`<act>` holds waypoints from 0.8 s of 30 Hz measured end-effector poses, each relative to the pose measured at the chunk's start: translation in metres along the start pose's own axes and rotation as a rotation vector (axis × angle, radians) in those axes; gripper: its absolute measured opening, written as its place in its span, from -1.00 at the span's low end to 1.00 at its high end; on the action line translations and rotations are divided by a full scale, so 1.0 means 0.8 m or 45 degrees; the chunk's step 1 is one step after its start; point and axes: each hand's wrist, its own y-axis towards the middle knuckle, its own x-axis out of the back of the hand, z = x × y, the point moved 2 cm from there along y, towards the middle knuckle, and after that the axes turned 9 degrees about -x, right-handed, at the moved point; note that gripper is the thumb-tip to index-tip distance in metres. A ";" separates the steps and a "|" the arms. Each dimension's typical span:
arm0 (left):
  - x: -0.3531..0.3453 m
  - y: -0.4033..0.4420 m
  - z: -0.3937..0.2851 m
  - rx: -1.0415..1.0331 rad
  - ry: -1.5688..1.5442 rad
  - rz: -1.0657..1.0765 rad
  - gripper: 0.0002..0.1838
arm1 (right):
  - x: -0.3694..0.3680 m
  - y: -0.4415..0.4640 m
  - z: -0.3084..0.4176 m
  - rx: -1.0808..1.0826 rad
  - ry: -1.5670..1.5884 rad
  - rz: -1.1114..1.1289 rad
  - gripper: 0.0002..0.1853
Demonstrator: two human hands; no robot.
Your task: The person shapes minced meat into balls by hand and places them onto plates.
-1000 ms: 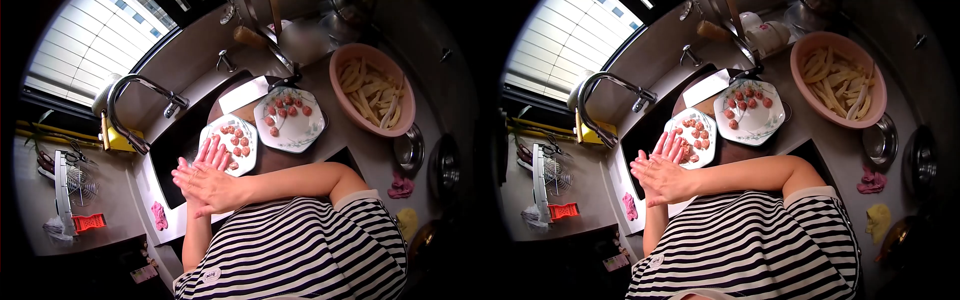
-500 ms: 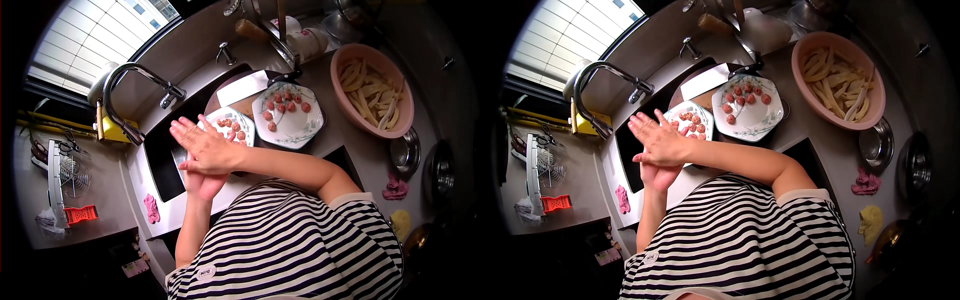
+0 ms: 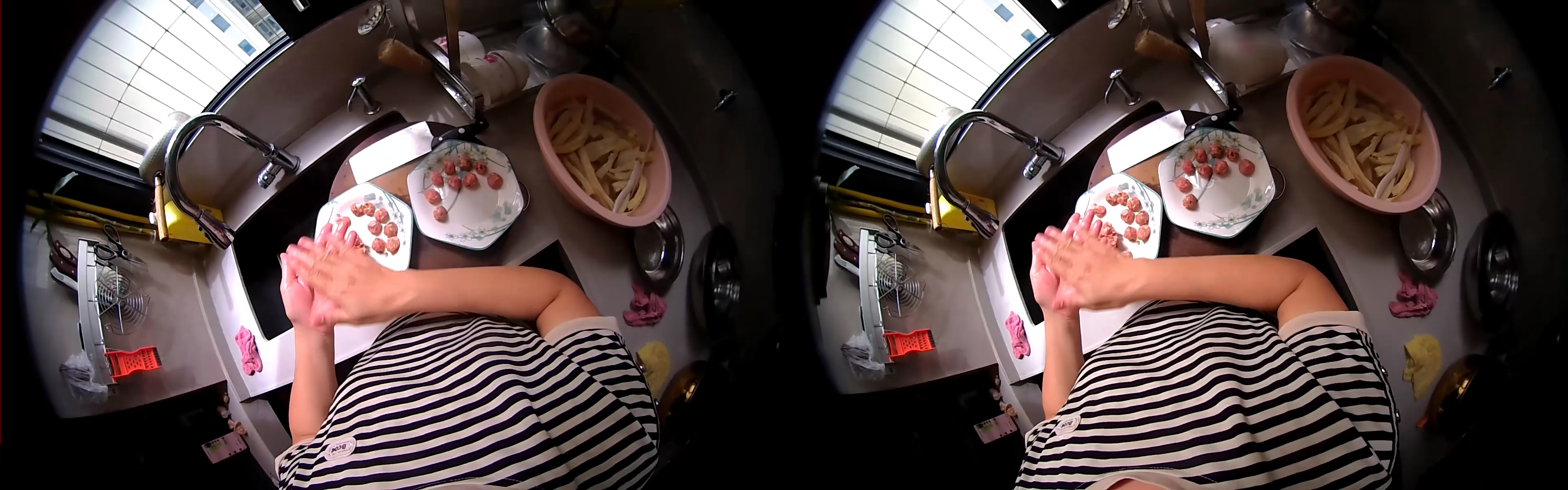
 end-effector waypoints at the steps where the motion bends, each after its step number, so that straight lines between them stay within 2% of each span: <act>1: 0.005 0.001 0.007 0.026 0.024 0.039 -0.16 | 0.002 -0.003 0.025 0.098 0.160 0.027 0.02; 3: 0.010 0.006 0.027 0.067 0.074 0.120 -0.09 | 0.007 0.020 0.028 0.093 0.004 -0.069 -0.04; 4: -0.004 0.008 0.034 0.090 0.045 0.104 -0.12 | 0.010 0.031 0.023 0.095 -0.071 -0.117 -0.06; 5: -0.023 0.007 0.033 0.109 0.015 0.005 -0.15 | 0.016 0.042 0.002 -0.048 -0.117 -0.187 -0.09; 6: -0.034 0.004 0.026 0.130 -0.014 -0.120 -0.17 | 0.033 0.045 -0.017 -0.176 -0.098 -0.165 -0.10; 7: -0.037 -0.001 0.016 0.139 -0.080 -0.177 -0.20 | 0.033 0.037 -0.031 -0.163 -0.192 -0.154 -0.10; 8: -0.033 -0.004 0.006 0.196 -0.268 -0.181 -0.21 | 0.031 0.029 -0.044 -0.153 -0.288 -0.142 -0.10; 9: -0.020 -0.004 -0.003 0.122 -0.130 -0.050 -0.21 | 0.036 0.018 -0.026 -0.182 -0.074 0.012 -0.11; 10: -0.013 -0.002 -0.008 0.054 -0.102 -0.102 -0.23 | 0.014 0.005 -0.012 -0.024 -0.098 0.021 -0.14; 12: -0.010 0.008 0.007 0.046 -0.061 0.063 -0.25 | 0.016 -0.003 0.037 0.161 0.098 0.039 -0.12; 14: -0.021 0.009 0.022 0.061 -0.101 0.077 -0.26 | 0.016 0.020 0.030 0.156 0.011 -0.087 -0.12; 16: -0.035 0.003 0.022 0.072 -0.166 0.011 -0.26 | 0.026 0.040 -0.016 -0.084 -0.258 -0.175 -0.15; 17: -0.030 -0.001 0.016 0.202 -0.273 -0.030 -0.24 | 0.038 0.039 -0.030 -0.150 -0.284 -0.109 -0.15; 18: -0.020 -0.003 0.009 0.166 -0.243 -0.152 -0.22 | 0.049 0.032 -0.041 -0.210 -0.311 -0.041 -0.16; 20: -0.012 -0.004 -0.003 0.105 -0.307 -0.081 -0.22 | 0.024 0.006 -0.028 -0.099 -0.199 0.109 -0.15; 21: -0.002 0.002 0.000 0.075 -0.066 -0.058 -0.18 | 0.012 -0.005 -0.002 -0.030 0.012 0.077 -0.14; 22: -0.008 0.002 0.007 0.059 -0.067 0.024 -0.14 | 0.011 -0.008 0.021 0.033 0.219 0.044 -0.13; 23: -0.007 0.002 0.014 0.050 -0.094 0.176 -0.13 | 0.019 0.000 0.026 0.091 0.090 0.123 -0.11; 24: -0.005 0.003 0.021 0.041 -0.119 0.328 -0.12 | 0.012 0.013 0.014 0.022 0.047 0.099 -0.13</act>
